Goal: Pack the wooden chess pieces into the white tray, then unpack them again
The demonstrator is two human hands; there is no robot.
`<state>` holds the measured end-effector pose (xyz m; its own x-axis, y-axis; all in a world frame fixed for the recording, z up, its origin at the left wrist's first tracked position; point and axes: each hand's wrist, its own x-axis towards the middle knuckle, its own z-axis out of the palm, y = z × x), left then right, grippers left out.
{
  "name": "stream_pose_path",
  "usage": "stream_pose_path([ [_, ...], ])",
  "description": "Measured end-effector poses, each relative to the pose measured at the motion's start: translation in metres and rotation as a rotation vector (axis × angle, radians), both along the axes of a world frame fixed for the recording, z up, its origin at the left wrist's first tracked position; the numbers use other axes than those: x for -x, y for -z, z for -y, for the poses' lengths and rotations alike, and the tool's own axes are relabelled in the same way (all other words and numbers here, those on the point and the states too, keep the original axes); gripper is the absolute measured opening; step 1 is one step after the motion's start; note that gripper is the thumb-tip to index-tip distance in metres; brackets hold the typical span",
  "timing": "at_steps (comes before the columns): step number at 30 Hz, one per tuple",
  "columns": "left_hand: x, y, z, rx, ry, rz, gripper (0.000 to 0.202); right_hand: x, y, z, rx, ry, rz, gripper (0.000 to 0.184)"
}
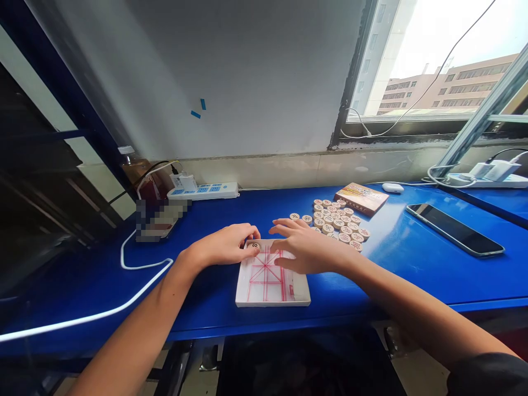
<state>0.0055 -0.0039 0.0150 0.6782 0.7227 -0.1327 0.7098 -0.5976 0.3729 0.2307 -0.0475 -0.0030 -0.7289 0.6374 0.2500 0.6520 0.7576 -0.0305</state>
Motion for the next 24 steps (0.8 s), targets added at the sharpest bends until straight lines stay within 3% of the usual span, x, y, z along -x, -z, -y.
stream_pose_path([
  [5, 0.000, -0.003, 0.001, 0.033, -0.026, -0.002, 0.028, -0.036, -0.008, -0.026, 0.027, 0.282, -0.019, 0.020],
  [7, 0.002, -0.002, 0.000, 0.041, -0.026, -0.009, 0.030, -0.043, -0.006, -0.033, 0.028, 0.320, 0.012, 0.020],
  [10, 0.002, -0.001, 0.000, 0.035, -0.040, -0.006, 0.029, -0.039, 0.004, -0.039, 0.048, 0.291, -0.023, 0.019],
  [14, 0.000, 0.000, -0.001, 0.022, -0.064, -0.003, 0.029, -0.026, 0.017, -0.043, 0.052, 0.396, -0.120, 0.013],
  [18, 0.000, 0.000, -0.001, 0.012, -0.056, -0.019, 0.027, -0.020, 0.011, -0.038, 0.042, 0.450, -0.158, 0.009],
  [21, 0.001, 0.000, -0.001, 0.014, -0.047, -0.020, 0.027, -0.015, -0.001, -0.025, 0.009, 0.350, -0.246, 0.007],
  [24, 0.001, 0.000, 0.000, 0.009, -0.041, -0.025, 0.025, -0.004, -0.003, -0.011, -0.009, 0.093, -0.306, 0.007],
])
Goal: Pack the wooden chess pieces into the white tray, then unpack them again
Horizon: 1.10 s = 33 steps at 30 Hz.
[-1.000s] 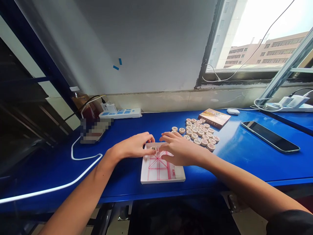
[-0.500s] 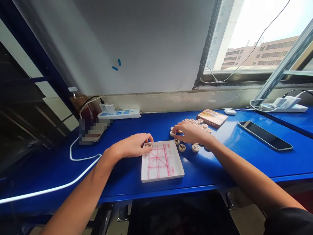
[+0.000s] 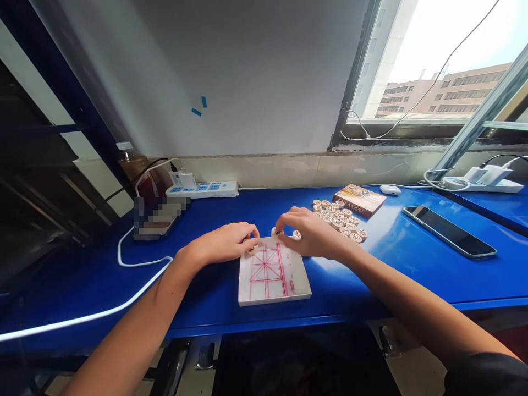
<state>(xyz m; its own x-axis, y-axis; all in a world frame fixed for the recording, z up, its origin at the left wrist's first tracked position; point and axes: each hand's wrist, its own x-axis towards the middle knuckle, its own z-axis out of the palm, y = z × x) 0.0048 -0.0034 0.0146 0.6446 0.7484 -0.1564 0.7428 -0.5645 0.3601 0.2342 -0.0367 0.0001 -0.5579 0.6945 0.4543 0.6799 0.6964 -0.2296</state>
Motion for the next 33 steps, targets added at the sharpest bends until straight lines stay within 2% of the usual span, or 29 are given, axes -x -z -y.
stream_pose_path([
  [2, -0.001, 0.000, 0.000, -0.001, 0.002, 0.001, 0.024, 0.009, 0.006, 0.006, -0.014, -0.119, 0.038, 0.009],
  [4, -0.001, -0.002, 0.001, 0.000, 0.003, 0.004, 0.025, 0.016, 0.014, 0.008, -0.025, -0.139, 0.083, 0.013],
  [9, 0.001, -0.007, 0.004, 0.009, 0.041, -0.048, 0.031, 0.020, 0.026, 0.006, -0.026, 0.029, 0.121, 0.033],
  [15, 0.002, -0.007, 0.004, 0.005, 0.065, -0.061, 0.030, 0.026, 0.024, 0.008, 0.046, 0.151, 0.167, 0.032],
  [17, 0.001, -0.007, 0.004, 0.004, 0.062, -0.062, 0.031, 0.027, 0.021, 0.007, 0.056, 0.170, 0.178, 0.037],
  [20, 0.001, -0.008, 0.005, 0.019, 0.055, -0.062, 0.035, 0.012, 0.010, 0.001, 0.069, 0.159, 0.195, 0.045],
  [25, 0.001, -0.010, 0.006, 0.039, 0.042, -0.075, 0.036, -0.036, -0.010, -0.011, 0.183, 0.229, 0.337, 0.032],
  [28, 0.001, -0.010, 0.006, 0.027, 0.042, -0.091, 0.035, -0.048, -0.008, -0.017, 0.219, 0.211, 0.393, 0.030],
  [33, 0.003, -0.010, 0.006, 0.052, 0.035, -0.073, 0.036, -0.036, 0.005, -0.023, 0.204, 0.067, 0.356, 0.026],
])
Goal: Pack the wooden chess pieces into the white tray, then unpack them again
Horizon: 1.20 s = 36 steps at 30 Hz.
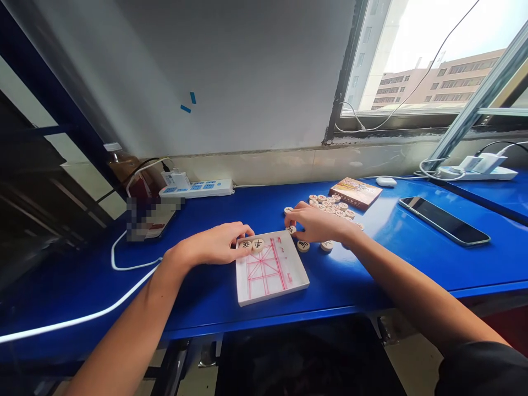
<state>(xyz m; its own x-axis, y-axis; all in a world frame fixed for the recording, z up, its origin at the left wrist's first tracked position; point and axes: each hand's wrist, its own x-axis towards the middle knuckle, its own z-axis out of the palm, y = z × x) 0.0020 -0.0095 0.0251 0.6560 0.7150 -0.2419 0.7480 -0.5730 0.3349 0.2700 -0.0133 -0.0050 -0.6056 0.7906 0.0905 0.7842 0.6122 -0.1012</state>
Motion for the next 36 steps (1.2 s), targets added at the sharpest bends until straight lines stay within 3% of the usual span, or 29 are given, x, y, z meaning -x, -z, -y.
stream_pose_path([
  [9, -0.002, 0.002, -0.001, 0.003, -0.047, -0.001, 0.040, 0.020, -0.017, 0.024, -0.111, 0.001, -0.118, 0.023],
  [14, -0.005, 0.002, -0.001, -0.010, -0.069, -0.011, 0.043, 0.027, -0.014, 0.030, 0.010, -0.085, 0.001, 0.026],
  [19, -0.004, -0.001, 0.002, 0.049, -0.068, 0.004, 0.049, 0.014, -0.014, 0.028, 0.119, -0.038, 0.084, 0.029],
  [27, -0.004, -0.004, 0.003, 0.068, -0.025, -0.015, 0.043, 0.027, -0.005, 0.027, -0.011, -0.055, 0.048, 0.018],
  [32, 0.002, -0.007, 0.002, 0.087, -0.041, -0.006, 0.050, 0.028, -0.015, 0.033, -0.128, 0.063, -0.044, 0.023],
  [36, 0.007, -0.008, 0.002, 0.109, -0.029, -0.035, 0.050, 0.040, -0.021, 0.048, -0.145, -0.073, -0.130, 0.027],
])
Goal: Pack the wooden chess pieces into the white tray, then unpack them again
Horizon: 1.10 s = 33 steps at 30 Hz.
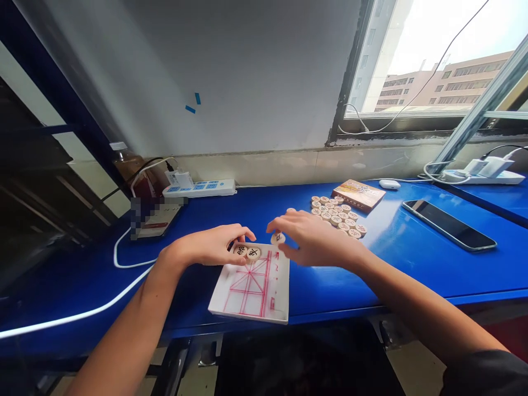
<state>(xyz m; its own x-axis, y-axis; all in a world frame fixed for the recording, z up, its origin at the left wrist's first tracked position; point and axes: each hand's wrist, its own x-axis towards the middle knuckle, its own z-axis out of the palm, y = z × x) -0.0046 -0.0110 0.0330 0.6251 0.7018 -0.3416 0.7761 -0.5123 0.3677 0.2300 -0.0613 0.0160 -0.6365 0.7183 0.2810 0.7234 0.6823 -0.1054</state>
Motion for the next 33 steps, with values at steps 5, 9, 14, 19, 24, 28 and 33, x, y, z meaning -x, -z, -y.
stream_pose_path([
  [5, -0.001, 0.002, 0.000, -0.046, 0.047, -0.009, 0.041, 0.022, 0.017, 0.007, -0.006, -0.101, 0.099, 0.030],
  [9, -0.003, 0.003, 0.002, -0.059, 0.039, -0.008, 0.043, 0.025, 0.026, 0.002, -0.055, -0.041, 0.080, 0.036],
  [14, -0.004, 0.003, 0.003, 0.001, 0.029, -0.003, 0.040, 0.024, 0.025, -0.003, -0.028, 0.073, 0.057, 0.029],
  [19, -0.005, 0.002, 0.003, 0.046, -0.005, 0.001, 0.046, 0.000, 0.012, -0.016, 0.030, 0.052, -0.024, 0.039],
  [24, -0.001, -0.001, 0.002, 0.065, -0.009, -0.013, 0.053, -0.047, 0.003, -0.033, 0.108, 0.237, 0.191, 0.034],
  [28, 0.001, -0.001, 0.002, 0.056, -0.022, -0.018, 0.056, -0.060, 0.008, -0.042, 0.174, 0.269, 0.285, 0.031],
  [33, -0.001, 0.000, 0.003, 0.044, -0.017, -0.017, 0.054, -0.041, 0.004, -0.033, 0.106, 0.164, 0.162, 0.029],
])
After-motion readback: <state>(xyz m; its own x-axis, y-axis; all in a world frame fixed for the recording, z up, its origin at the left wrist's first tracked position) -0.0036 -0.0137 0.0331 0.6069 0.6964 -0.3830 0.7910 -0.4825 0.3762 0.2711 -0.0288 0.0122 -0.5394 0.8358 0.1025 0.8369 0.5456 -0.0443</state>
